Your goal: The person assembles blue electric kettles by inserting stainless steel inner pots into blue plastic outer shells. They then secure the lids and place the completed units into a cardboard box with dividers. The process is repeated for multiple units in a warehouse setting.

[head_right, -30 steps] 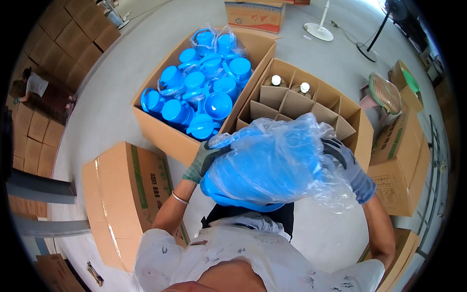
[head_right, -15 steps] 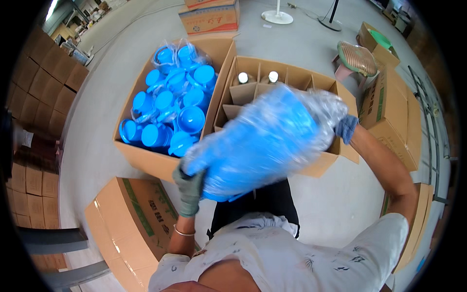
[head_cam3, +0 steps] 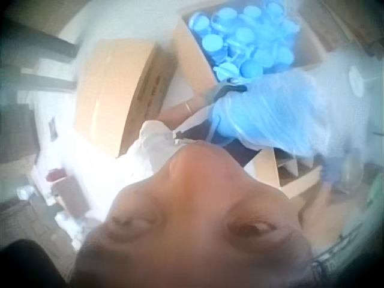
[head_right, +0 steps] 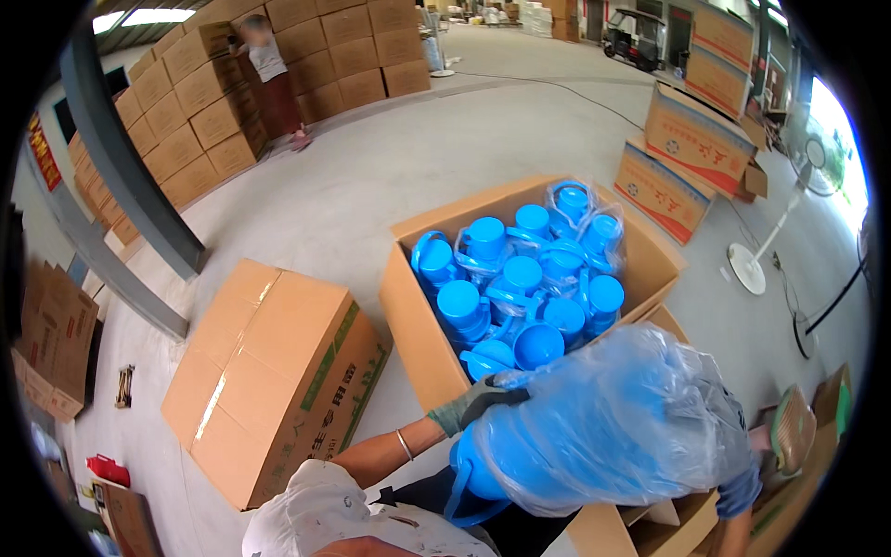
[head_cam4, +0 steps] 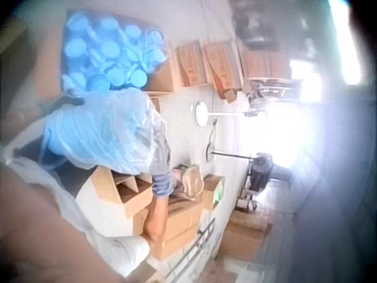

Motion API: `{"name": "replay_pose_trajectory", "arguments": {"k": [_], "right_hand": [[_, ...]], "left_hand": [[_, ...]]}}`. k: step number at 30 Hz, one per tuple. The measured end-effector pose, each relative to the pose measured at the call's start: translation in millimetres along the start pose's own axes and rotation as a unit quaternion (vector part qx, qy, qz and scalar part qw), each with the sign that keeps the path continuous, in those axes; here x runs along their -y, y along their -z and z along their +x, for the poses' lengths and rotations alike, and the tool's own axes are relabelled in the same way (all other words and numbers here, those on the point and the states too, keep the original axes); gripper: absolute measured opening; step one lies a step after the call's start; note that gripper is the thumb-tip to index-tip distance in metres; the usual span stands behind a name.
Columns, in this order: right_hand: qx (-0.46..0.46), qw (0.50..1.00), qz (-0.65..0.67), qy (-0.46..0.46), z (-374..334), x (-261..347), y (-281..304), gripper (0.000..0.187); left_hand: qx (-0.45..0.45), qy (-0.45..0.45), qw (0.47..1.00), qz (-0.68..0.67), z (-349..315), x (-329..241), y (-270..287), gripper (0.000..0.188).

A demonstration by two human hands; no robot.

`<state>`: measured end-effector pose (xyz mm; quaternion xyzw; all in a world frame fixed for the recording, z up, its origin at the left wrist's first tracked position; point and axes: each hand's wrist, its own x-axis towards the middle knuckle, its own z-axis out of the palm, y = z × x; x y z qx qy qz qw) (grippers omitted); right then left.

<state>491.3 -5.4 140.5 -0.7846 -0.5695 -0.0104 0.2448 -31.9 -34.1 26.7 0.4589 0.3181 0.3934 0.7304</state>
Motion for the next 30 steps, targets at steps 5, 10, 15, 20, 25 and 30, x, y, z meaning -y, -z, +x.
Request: {"name": "replay_pose_trajectory", "arguments": {"k": [5,10,15,20,25,30], "right_hand": [[-0.038,0.999,0.035,0.001,-4,-9,7,0.063],[-0.080,0.953,0.290,0.029,-11,57,26,0.067],[0.124,0.748,0.643,0.108,-70,180,-6,0.072],[0.023,0.893,0.187,0.408,-104,254,-29,0.091],[-0.121,0.868,0.049,0.480,-28,267,-79,0.068],[-0.196,0.820,-0.004,0.539,73,285,-153,0.054]], "left_hand": [[-0.096,-0.021,0.995,-0.002,-2,10,-15,0.049],[-0.157,-0.051,0.981,-0.104,-12,-18,-32,0.048],[-0.062,-0.151,0.976,-0.145,58,-20,-22,0.034],[0.091,-0.042,0.958,-0.268,122,-89,-34,0.052],[0.207,-0.164,0.955,-0.135,228,-80,-8,0.058],[0.205,-0.160,0.914,-0.311,325,-25,27,0.045]]}}
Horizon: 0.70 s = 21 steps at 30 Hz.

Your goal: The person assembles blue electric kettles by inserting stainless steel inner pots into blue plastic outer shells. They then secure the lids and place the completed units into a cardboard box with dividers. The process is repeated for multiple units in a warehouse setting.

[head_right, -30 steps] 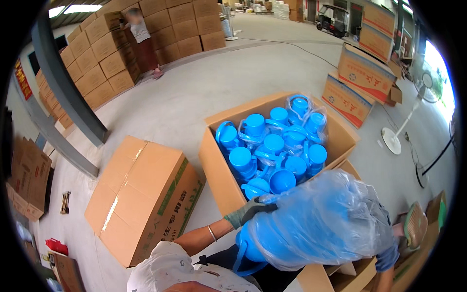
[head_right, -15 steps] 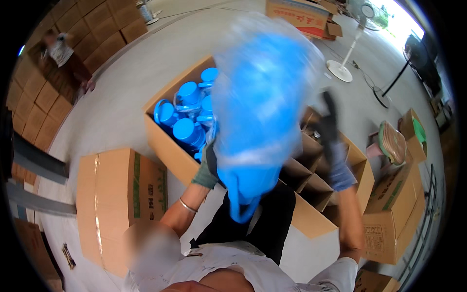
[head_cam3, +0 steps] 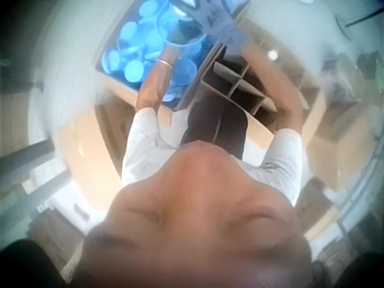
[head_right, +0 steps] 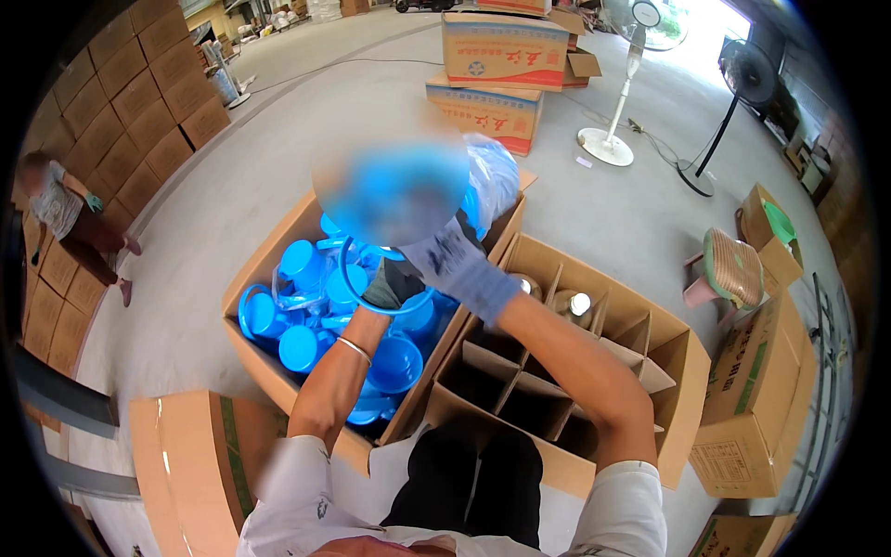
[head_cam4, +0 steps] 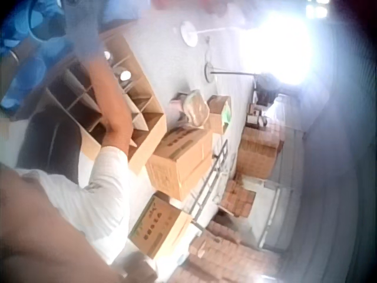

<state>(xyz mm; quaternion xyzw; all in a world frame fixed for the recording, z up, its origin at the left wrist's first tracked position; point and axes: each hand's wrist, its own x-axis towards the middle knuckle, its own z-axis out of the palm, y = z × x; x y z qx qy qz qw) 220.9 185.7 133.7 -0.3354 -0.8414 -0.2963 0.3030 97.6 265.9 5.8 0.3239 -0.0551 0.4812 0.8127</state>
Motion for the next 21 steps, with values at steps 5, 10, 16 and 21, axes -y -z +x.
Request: {"name": "replay_pose_trajectory", "arguments": {"k": [5,10,16,21], "right_hand": [[0.085,0.991,0.089,-0.047,22,-85,-60,0.058],[0.232,0.950,0.133,-0.161,66,-150,-80,0.063],[0.112,0.871,0.065,-0.473,22,-197,-95,0.079],[0.104,0.816,0.100,-0.560,-74,-214,-125,0.083]], "left_hand": [[-0.159,0.140,0.977,0.019,6,-18,12,0.041],[-0.074,0.118,0.980,0.145,33,-54,48,0.034],[-0.122,0.119,0.928,0.331,80,-55,63,0.048],[0.102,0.025,0.686,0.720,106,-83,119,0.058]]}}
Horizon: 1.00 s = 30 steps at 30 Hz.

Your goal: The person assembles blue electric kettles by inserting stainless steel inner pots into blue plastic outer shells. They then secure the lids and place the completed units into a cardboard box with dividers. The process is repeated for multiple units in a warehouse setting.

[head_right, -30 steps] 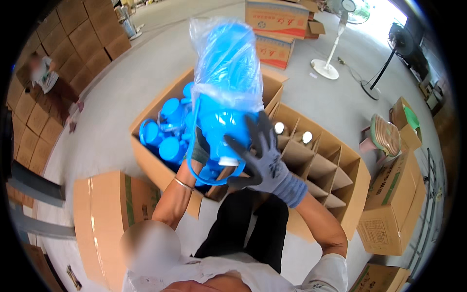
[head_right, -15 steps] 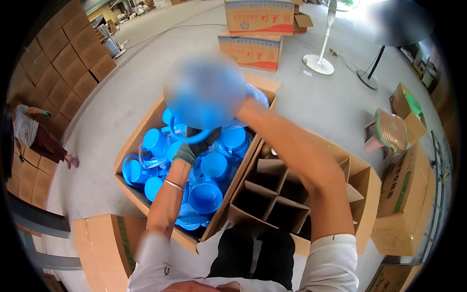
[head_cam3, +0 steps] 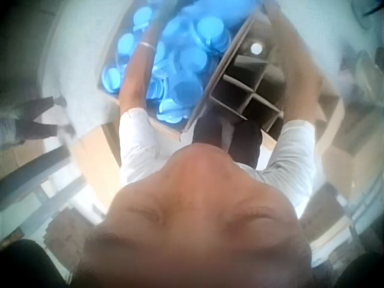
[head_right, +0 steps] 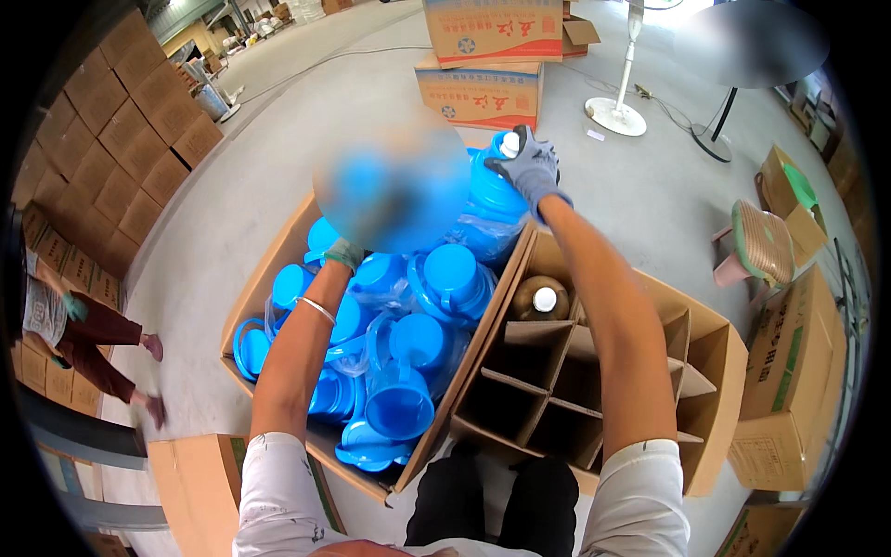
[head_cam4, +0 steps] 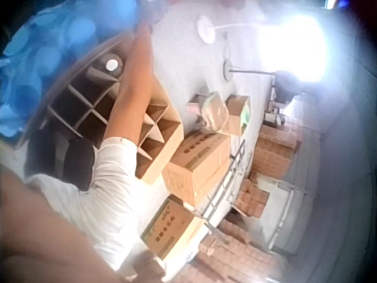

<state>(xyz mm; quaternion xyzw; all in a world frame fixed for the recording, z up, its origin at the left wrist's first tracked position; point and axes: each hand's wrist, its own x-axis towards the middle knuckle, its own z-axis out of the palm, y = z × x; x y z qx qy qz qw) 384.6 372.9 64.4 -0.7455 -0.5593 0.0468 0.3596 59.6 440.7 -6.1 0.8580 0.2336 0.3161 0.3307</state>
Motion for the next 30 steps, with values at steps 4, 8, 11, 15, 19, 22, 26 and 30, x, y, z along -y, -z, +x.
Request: {"name": "replay_pose_trajectory", "arguments": {"k": [4,8,11,15,19,22,26,30], "right_hand": [[-0.002,0.998,-0.061,-0.035,-6,2,-22,0.085],[0.104,0.988,-0.085,0.070,-4,5,-62,0.085],[0.223,0.960,-0.164,0.043,-23,-63,-77,0.084],[0.181,0.969,-0.159,0.057,-66,-45,-101,0.053],[0.185,0.962,-0.032,0.196,-114,-29,-97,0.045],[0.176,0.966,0.045,0.181,-108,-41,-94,0.045],[0.025,0.974,0.054,0.221,-68,-9,-109,0.065],[0.115,0.978,0.169,0.045,-31,34,-127,0.082]], "left_hand": [[0.009,0.010,0.992,0.128,-16,52,-6,0.054],[0.033,0.099,0.976,0.191,-40,101,3,0.053],[0.173,0.049,0.818,0.546,-2,58,-42,0.055],[0.232,0.117,0.835,0.484,-2,46,-50,0.074],[0.093,-0.045,0.813,0.574,-20,46,-41,0.075],[0.278,0.238,0.823,0.434,24,-32,-41,0.055],[0.113,0.071,0.888,0.439,-9,-67,-41,0.030],[0.094,0.081,0.882,0.455,-18,-72,-53,0.028]]}}
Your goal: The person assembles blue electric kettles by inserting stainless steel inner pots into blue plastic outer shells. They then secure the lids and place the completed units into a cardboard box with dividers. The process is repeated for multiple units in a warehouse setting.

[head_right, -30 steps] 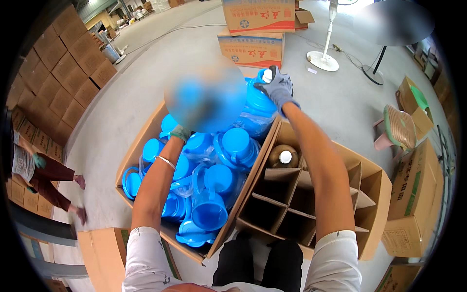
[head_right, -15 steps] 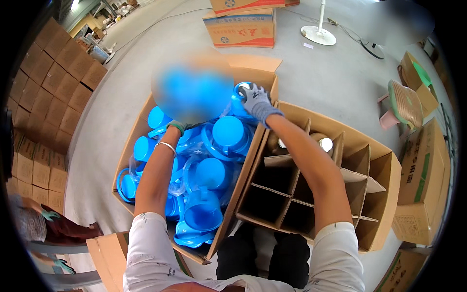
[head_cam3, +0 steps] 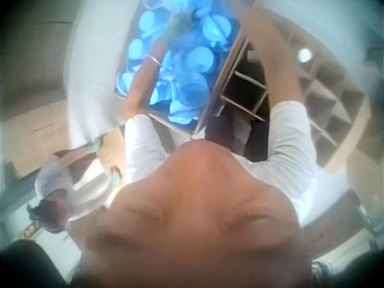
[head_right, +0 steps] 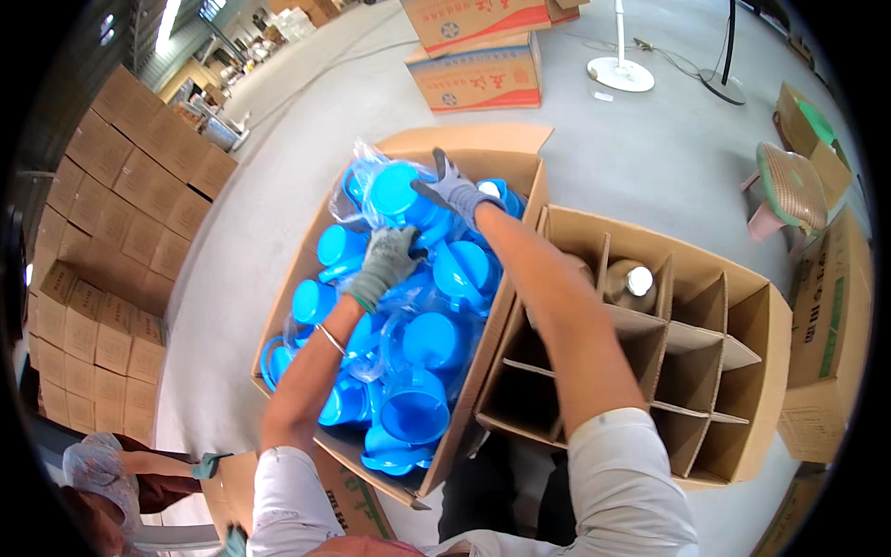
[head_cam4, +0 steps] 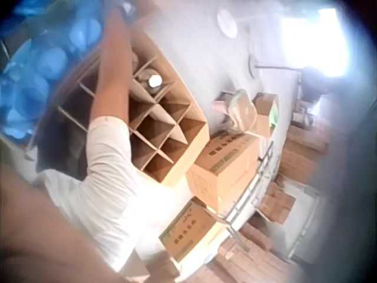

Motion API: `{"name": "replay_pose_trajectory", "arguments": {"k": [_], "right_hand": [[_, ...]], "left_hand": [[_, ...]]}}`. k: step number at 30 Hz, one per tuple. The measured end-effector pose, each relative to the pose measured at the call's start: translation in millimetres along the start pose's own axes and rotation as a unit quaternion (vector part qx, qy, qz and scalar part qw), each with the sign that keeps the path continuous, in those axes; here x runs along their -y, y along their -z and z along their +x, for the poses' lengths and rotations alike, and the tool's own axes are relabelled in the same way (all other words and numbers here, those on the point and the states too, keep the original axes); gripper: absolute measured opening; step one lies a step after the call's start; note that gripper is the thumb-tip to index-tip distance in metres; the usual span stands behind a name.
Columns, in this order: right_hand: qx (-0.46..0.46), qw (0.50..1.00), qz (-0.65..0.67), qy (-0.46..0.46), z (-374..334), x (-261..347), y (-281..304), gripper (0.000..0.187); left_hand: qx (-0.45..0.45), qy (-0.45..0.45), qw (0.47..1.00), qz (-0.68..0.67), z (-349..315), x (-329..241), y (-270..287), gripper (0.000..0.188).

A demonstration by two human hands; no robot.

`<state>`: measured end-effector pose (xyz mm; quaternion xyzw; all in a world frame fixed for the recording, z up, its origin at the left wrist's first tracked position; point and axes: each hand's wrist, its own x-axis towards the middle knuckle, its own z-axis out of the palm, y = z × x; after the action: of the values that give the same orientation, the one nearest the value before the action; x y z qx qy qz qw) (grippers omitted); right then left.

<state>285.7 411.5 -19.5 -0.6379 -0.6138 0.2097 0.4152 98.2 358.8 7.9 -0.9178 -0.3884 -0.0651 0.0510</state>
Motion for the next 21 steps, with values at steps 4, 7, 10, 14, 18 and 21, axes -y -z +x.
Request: {"name": "replay_pose_trajectory", "arguments": {"k": [4,7,10,14,18,21], "right_hand": [[0.062,0.995,0.006,-0.073,18,1,-2,0.071],[0.078,0.930,0.346,0.102,29,-8,44,0.021],[0.044,0.832,0.528,0.166,22,45,93,0.019],[0.010,0.917,0.371,0.148,17,61,114,0.036],[-0.008,0.986,0.090,-0.142,-28,19,56,0.080],[0.065,0.917,0.364,-0.151,-67,39,36,0.031]], "left_hand": [[-0.015,0.025,0.999,0.025,-8,-3,14,0.029],[-0.094,0.030,0.993,0.062,-4,-14,25,0.030],[-0.165,0.048,0.983,0.058,-18,-10,63,0.027],[-0.176,0.008,0.983,0.045,-15,-29,109,0.026],[-0.165,0.002,0.986,0.008,-19,-37,96,0.027],[-0.162,0.023,0.986,0.040,-42,-25,94,0.026]]}}
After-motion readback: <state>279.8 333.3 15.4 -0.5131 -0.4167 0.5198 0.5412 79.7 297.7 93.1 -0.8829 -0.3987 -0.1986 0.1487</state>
